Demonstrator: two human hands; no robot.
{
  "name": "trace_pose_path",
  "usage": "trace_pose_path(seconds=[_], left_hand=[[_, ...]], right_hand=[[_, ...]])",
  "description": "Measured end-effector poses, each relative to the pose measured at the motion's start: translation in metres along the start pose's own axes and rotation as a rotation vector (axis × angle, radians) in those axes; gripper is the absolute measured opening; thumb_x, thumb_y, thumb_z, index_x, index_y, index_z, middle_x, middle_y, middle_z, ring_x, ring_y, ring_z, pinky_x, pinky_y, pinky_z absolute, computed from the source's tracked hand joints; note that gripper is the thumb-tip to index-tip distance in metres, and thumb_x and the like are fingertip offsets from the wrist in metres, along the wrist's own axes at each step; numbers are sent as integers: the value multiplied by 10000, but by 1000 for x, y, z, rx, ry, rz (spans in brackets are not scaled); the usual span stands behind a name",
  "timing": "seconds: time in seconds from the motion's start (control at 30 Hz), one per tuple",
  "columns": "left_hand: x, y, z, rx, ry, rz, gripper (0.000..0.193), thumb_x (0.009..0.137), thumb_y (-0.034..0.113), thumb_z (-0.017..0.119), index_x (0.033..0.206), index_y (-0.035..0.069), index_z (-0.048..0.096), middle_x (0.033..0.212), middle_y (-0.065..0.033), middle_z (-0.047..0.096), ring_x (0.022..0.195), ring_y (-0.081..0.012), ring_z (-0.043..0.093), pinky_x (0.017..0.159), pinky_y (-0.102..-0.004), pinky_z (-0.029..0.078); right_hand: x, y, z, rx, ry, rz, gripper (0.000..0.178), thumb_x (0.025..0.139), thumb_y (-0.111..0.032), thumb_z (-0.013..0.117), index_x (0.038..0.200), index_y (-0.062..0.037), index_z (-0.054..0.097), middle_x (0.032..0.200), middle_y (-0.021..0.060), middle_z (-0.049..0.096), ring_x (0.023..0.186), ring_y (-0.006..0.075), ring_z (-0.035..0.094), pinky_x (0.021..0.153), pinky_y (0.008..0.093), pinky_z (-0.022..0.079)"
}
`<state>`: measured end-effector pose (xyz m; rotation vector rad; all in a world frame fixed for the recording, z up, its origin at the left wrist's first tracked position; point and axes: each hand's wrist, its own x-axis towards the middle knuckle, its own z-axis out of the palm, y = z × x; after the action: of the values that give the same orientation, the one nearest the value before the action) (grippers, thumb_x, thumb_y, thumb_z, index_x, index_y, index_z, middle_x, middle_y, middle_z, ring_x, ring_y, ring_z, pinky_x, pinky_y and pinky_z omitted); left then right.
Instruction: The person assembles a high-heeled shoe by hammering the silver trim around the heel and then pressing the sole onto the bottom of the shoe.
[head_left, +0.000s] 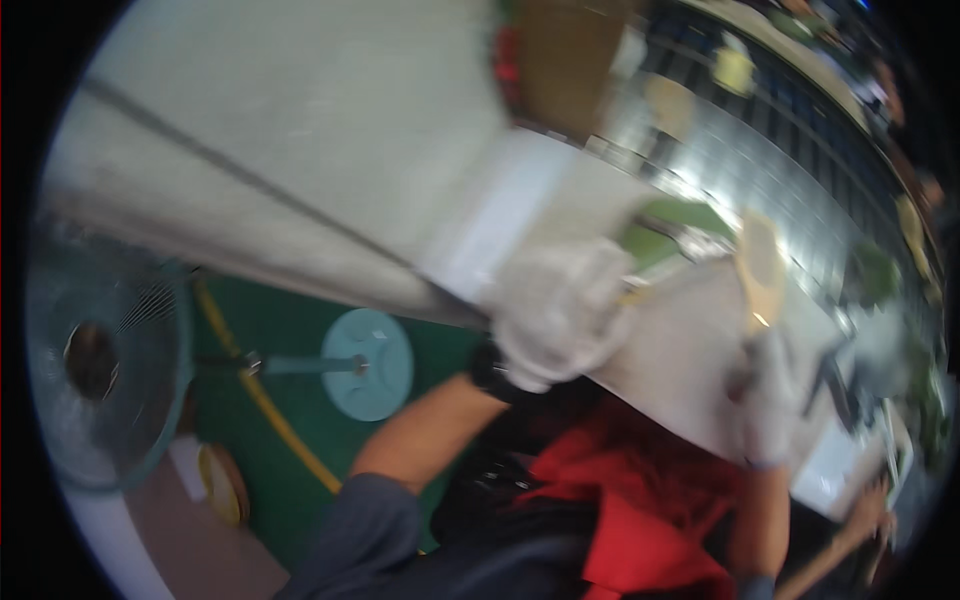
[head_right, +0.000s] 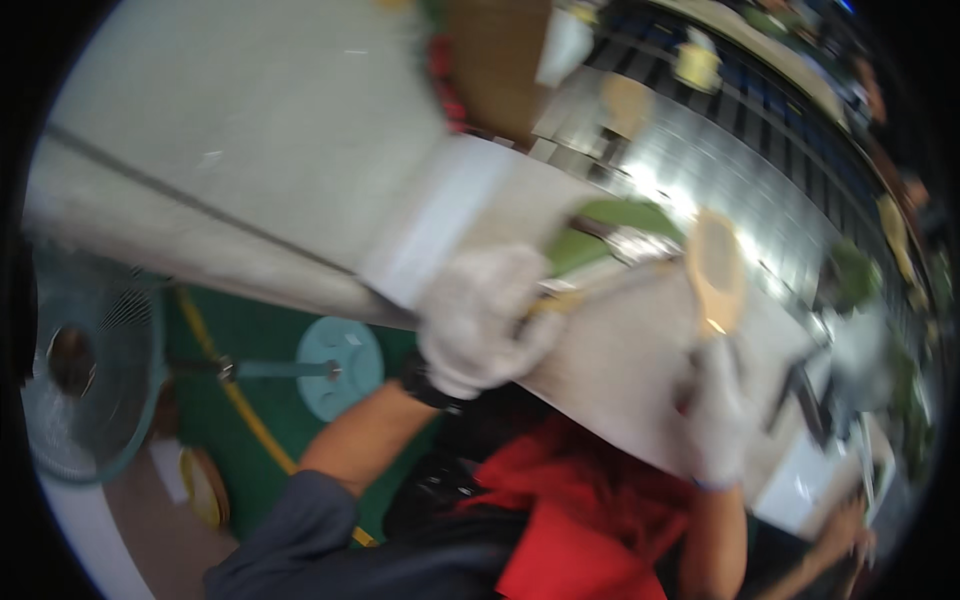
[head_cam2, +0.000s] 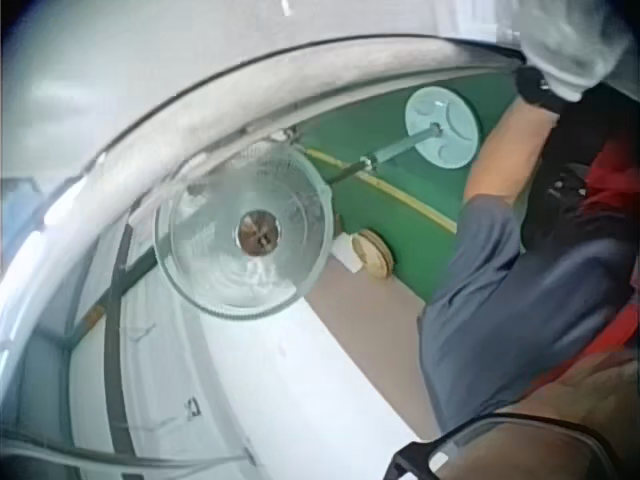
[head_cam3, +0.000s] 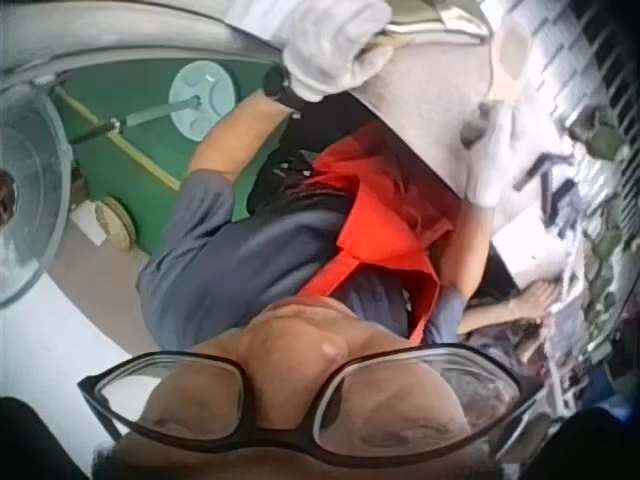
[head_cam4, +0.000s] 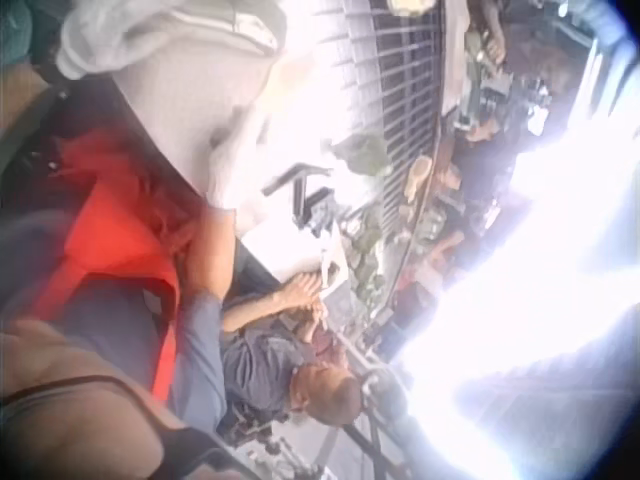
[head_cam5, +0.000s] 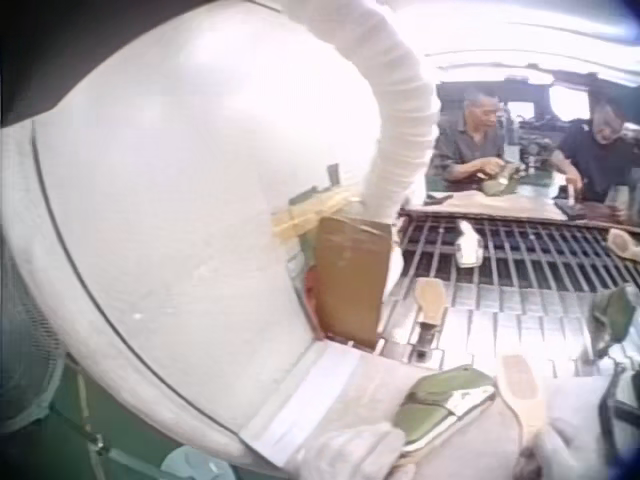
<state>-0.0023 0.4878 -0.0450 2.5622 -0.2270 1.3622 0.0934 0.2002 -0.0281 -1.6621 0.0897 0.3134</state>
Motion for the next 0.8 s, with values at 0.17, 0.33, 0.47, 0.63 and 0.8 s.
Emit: trace_pose_path(seconds=[0.17, 0.33, 0.47, 0.63, 0.8], left_hand=[[6, 16, 7, -52, 69, -20, 572, 852, 216, 854, 1373, 44, 689, 1323, -147, 712, 1129, -335, 707, 965, -478, 589], [8, 17, 1, -37, 91, -39, 613, 819, 209, 850, 1382, 37, 682, 1327, -150, 705, 1136, -340, 698, 952, -475, 583], [11, 14, -1, -49, 92, -13, 645, 784, 207, 859, 1377, 27, 682, 1325, -156, 707, 1128, -345, 700, 942, -479, 577], [0, 15, 1, -98, 73, -44, 697, 803, 220, 874, 1430, 24, 639, 1363, -180, 691, 1158, -379, 689, 987, -507, 559], [-27, 19, -18, -160, -153, -417, 725, 886, 258, 906, 1482, 4, 580, 1281, -243, 691, 1193, -459, 681, 1065, -525, 545]], right_hand=[[4, 14, -14, 166, -77, -203, 351, 1166, -268, 600, 857, -103, 571, 582, -49, 412, 446, 72, 368, 459, 274, 301], [-7, -1, -32, -15, -51, -272, 387, 1166, -275, 606, 810, -153, 514, 626, -70, 426, 461, 34, 319, 448, 253, 247], [2, 27, -28, 45, -75, -221, 368, 1144, -294, 634, 827, -180, 487, 644, -71, 389, 435, 35, 333, 413, 244, 234], [-8, 18, -42, -28, -132, -109, 225, 1117, -224, 657, 949, -74, 641, 796, 5, 591, 567, 91, 561, 514, 261, 458], [-53, 41, -72, -776, 121, -653, 323, 998, -54, 688, 1302, 53, 701, 1591, 279, 579, 1468, 419, 561, 1228, 483, 437]])
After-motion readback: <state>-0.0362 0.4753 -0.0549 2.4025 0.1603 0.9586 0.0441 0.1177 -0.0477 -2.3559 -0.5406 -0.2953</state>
